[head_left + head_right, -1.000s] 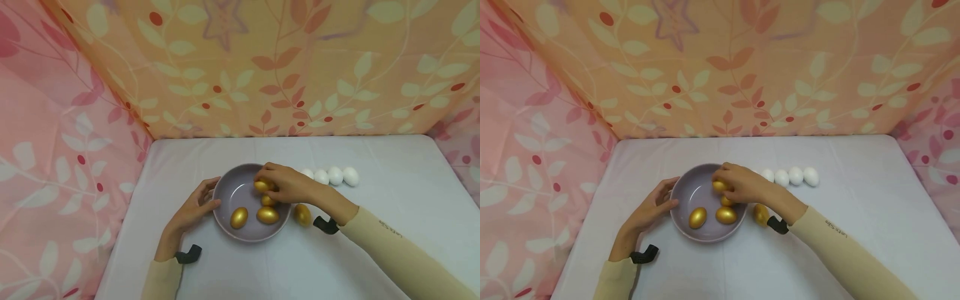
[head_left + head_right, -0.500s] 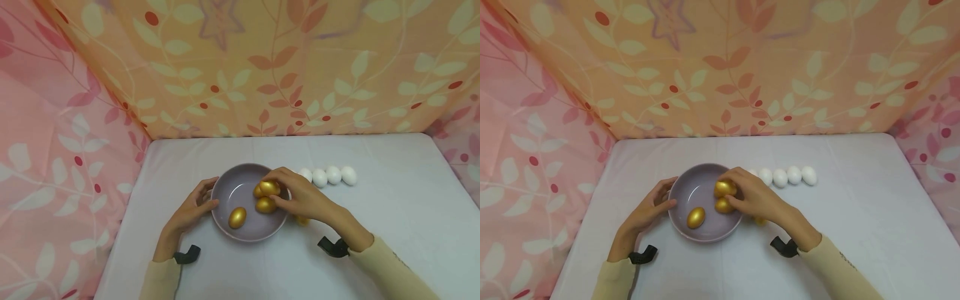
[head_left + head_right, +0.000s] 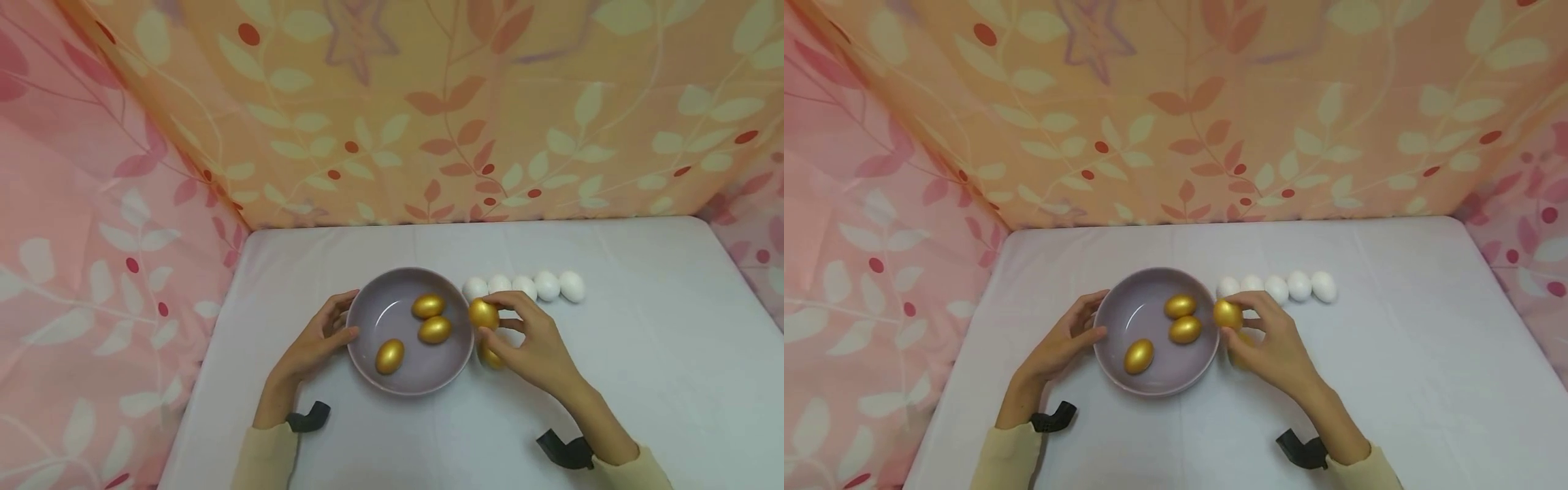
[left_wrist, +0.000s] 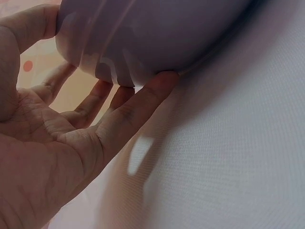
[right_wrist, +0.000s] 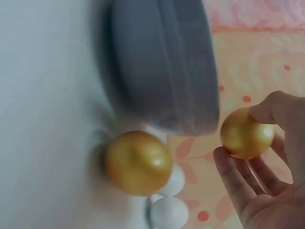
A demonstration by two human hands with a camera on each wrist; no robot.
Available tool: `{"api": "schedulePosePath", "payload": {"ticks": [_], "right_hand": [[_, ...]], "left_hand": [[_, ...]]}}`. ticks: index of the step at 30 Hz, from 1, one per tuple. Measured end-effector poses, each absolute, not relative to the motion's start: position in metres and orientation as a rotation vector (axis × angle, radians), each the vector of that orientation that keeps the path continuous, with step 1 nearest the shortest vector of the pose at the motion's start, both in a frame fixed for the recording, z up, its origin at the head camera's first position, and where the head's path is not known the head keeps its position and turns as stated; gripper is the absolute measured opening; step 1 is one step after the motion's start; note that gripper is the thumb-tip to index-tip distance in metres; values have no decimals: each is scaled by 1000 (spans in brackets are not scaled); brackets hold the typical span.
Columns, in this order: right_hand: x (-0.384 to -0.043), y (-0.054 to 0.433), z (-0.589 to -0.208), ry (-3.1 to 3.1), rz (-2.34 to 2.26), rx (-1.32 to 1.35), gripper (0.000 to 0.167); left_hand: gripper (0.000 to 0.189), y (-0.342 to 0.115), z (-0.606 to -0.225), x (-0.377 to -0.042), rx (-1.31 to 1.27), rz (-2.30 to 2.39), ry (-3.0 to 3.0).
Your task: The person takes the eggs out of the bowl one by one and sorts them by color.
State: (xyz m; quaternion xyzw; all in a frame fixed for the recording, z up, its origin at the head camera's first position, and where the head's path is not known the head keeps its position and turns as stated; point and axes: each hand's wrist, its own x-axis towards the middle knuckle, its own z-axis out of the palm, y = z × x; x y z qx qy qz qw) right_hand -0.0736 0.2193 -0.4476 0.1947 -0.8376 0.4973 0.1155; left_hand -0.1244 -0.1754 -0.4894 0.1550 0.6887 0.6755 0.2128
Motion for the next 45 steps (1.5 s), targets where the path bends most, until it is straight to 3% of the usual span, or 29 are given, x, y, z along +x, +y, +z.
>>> {"api": "schedulePosePath", "payload": {"ticks": [19,45], "right_hand": [[-47,253,-467,-2559,1387,192,49],[-44,259,-479,-2821,1146,227,46]], "left_hand": [[67,-171,-488,-125,420,1842,1955],[68,-174,-491,-125,393,1867,1925]]}}
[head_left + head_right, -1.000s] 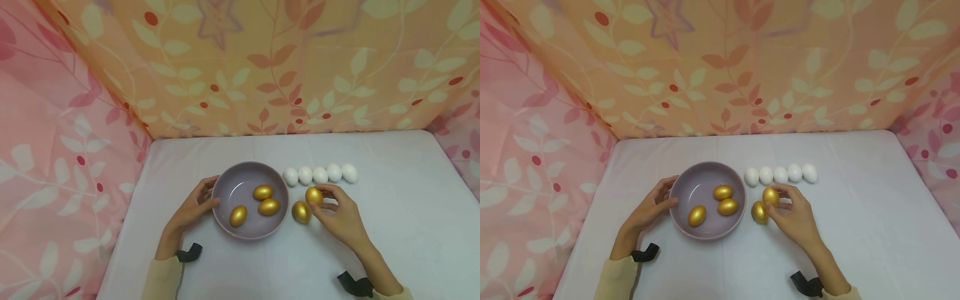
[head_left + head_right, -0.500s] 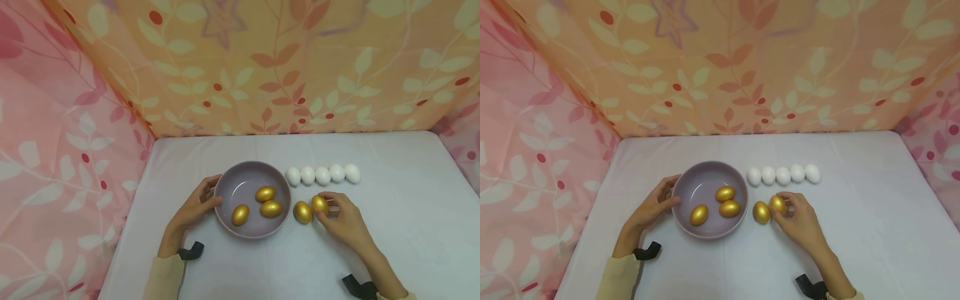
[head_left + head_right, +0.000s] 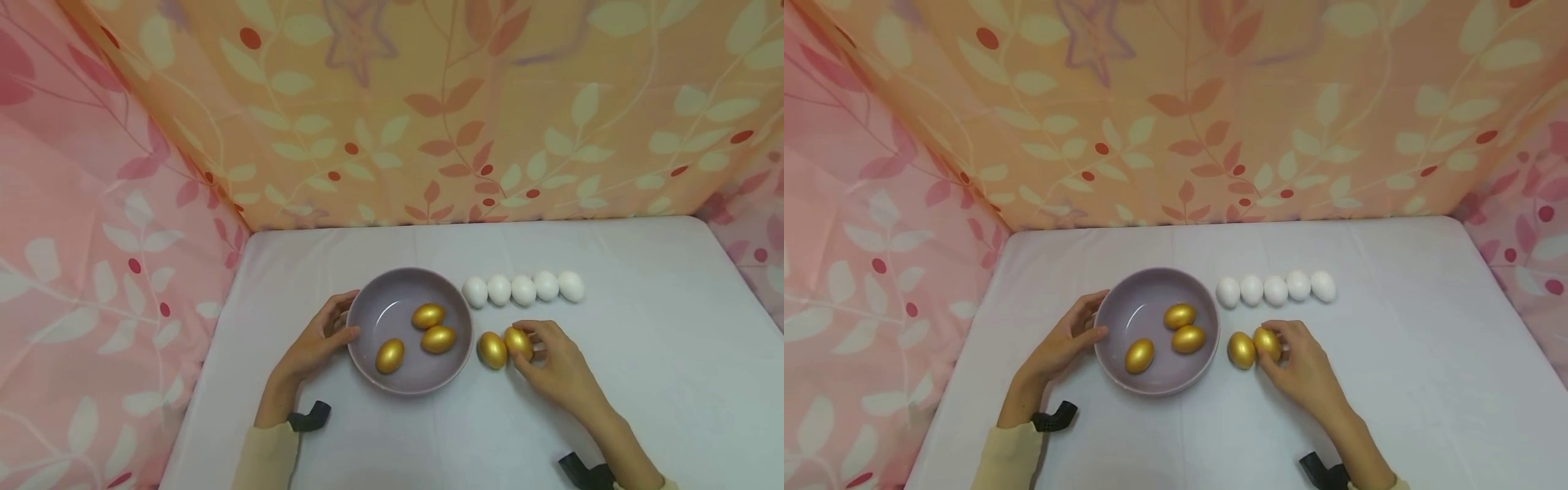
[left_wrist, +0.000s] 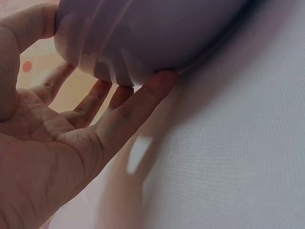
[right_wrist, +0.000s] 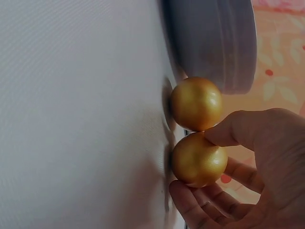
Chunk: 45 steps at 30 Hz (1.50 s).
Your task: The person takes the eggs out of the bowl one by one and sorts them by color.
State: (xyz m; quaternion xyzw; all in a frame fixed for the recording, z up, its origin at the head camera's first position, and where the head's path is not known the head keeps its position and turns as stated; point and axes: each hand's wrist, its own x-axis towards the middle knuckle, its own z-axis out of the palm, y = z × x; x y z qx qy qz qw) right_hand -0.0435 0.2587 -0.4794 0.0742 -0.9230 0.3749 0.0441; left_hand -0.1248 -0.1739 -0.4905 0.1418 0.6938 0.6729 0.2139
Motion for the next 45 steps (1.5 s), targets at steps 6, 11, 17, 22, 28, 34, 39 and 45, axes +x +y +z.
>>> {"api": "schedulePosePath", "payload": {"ticks": [6,11,17,22,28,34,39,45], "right_hand": [[-44,259,-479,-2853,1104,262,45],[-43,259,-476,-2895,1034,277,48],[-45,260,-470,-2917,952,310,53],[-54,257,-462,-2870,932,382,52],[-68,249,-446,-2818,866,541,51],[-86,239,-429,-2739,840,730,51],[-97,227,-414,-2728,833,847,49],[-109,209,-404,-2779,833,986,42]], "left_hand": [[68,-174,-487,-123,401,1875,1917],[68,-174,-484,-122,415,1869,1926],[68,-175,-486,-124,408,1859,1937],[67,-176,-486,-125,408,1846,1955],[67,-175,-488,-125,406,1840,1968],[67,-176,-487,-127,412,1827,1977],[67,-176,-486,-129,414,1828,1984],[67,-175,-489,-128,402,1834,1962]]}}
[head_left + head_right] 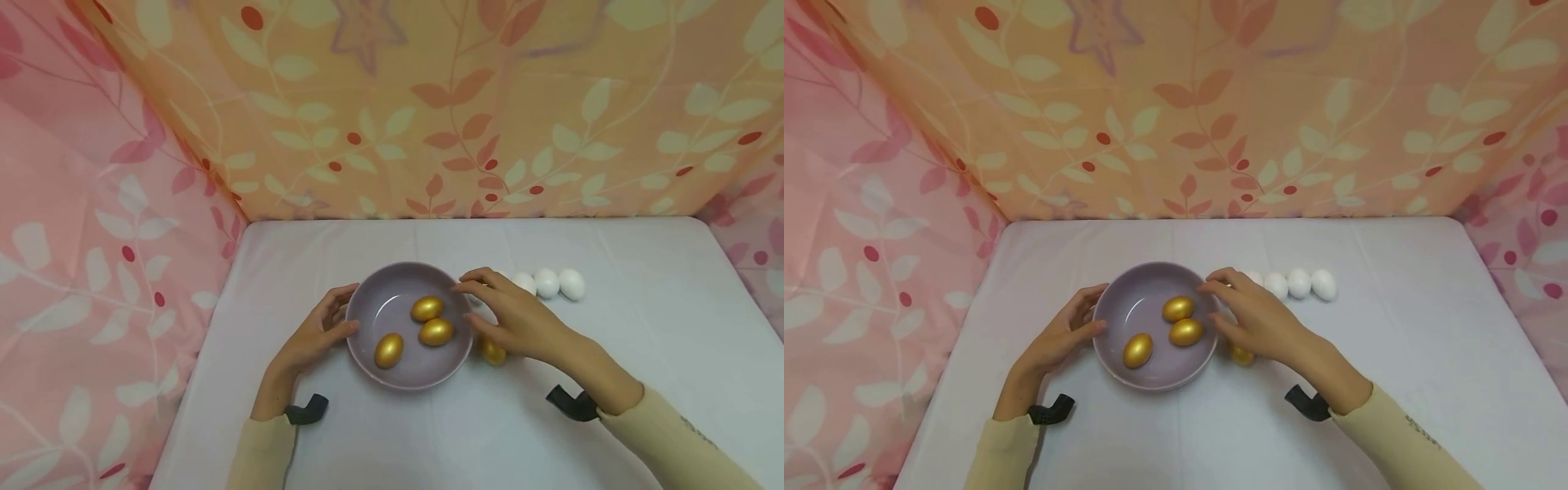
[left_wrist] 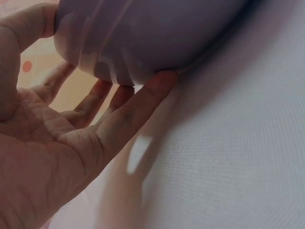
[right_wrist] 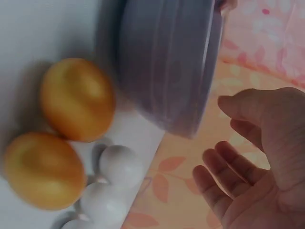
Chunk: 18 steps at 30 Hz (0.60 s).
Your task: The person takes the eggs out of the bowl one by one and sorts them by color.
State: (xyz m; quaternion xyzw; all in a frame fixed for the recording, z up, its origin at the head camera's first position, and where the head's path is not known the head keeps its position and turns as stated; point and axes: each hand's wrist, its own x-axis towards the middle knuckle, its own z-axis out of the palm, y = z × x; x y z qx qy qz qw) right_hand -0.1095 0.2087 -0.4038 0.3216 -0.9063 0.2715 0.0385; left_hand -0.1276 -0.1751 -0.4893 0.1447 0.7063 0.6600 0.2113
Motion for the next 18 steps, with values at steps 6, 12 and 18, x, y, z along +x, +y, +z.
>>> {"api": "schedulePosePath", "payload": {"ticks": [6,12,18], "right_hand": [[-121,188,-399,-2807,811,1111,41],[-128,169,-394,-2847,786,1200,37],[-140,153,-390,-2895,726,1286,30]], "left_hand": [[67,-173,-492,-127,410,1844,1956],[67,-171,-490,-126,416,1840,1963],[67,-174,-490,-126,396,1839,1973]]}}
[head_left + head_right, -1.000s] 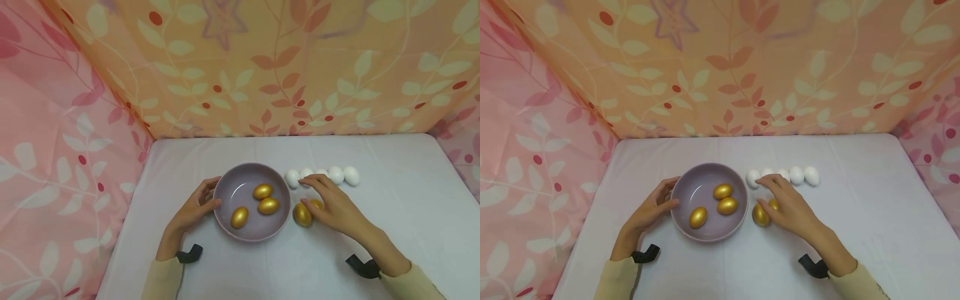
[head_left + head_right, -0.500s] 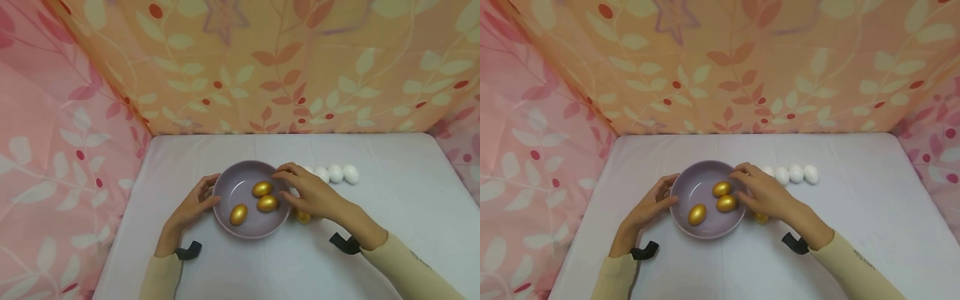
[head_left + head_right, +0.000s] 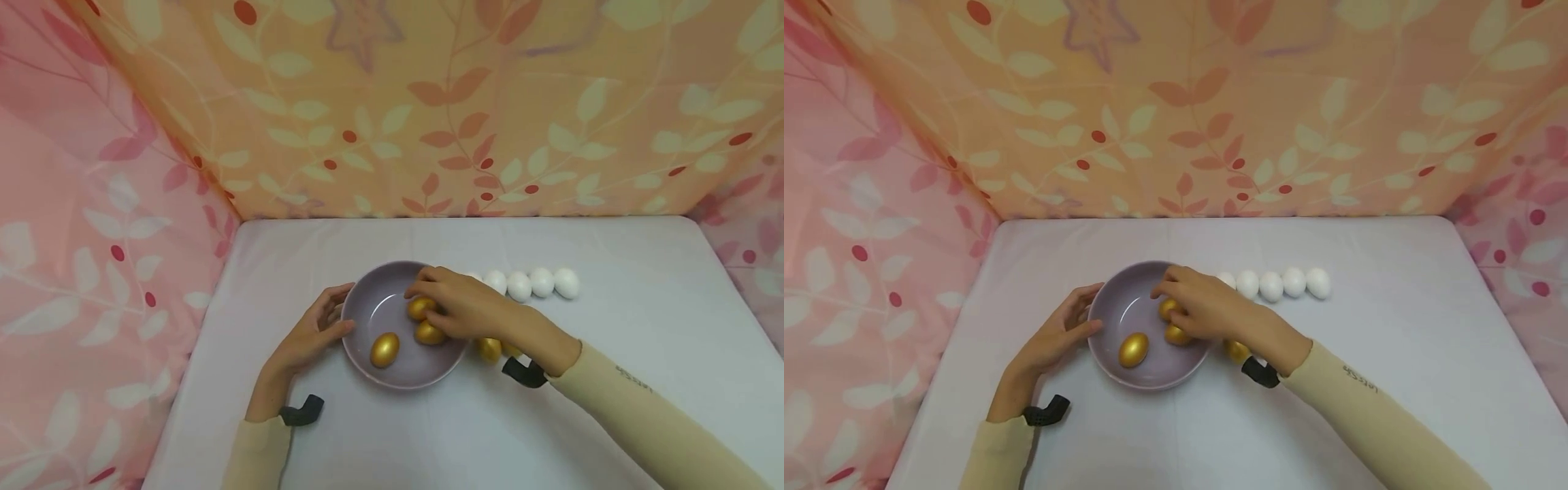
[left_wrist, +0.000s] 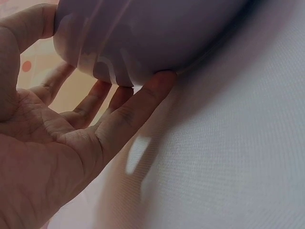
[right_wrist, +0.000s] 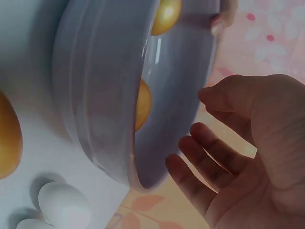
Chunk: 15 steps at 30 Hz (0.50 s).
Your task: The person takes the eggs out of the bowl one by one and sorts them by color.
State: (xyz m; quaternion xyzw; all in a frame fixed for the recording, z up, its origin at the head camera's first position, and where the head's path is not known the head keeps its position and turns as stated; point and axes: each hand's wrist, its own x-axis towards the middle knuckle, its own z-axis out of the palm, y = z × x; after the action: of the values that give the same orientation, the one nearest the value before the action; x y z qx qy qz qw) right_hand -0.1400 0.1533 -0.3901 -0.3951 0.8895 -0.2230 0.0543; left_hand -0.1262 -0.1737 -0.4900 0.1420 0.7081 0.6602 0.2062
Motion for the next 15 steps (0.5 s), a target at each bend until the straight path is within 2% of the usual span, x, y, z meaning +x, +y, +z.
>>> {"api": "schedulePosePath", "payload": {"ticks": [15], "right_hand": [[-168,127,-394,2504,-461,-1166,29]], "left_hand": [[68,-175,-488,-126,395,1846,1961]]}}
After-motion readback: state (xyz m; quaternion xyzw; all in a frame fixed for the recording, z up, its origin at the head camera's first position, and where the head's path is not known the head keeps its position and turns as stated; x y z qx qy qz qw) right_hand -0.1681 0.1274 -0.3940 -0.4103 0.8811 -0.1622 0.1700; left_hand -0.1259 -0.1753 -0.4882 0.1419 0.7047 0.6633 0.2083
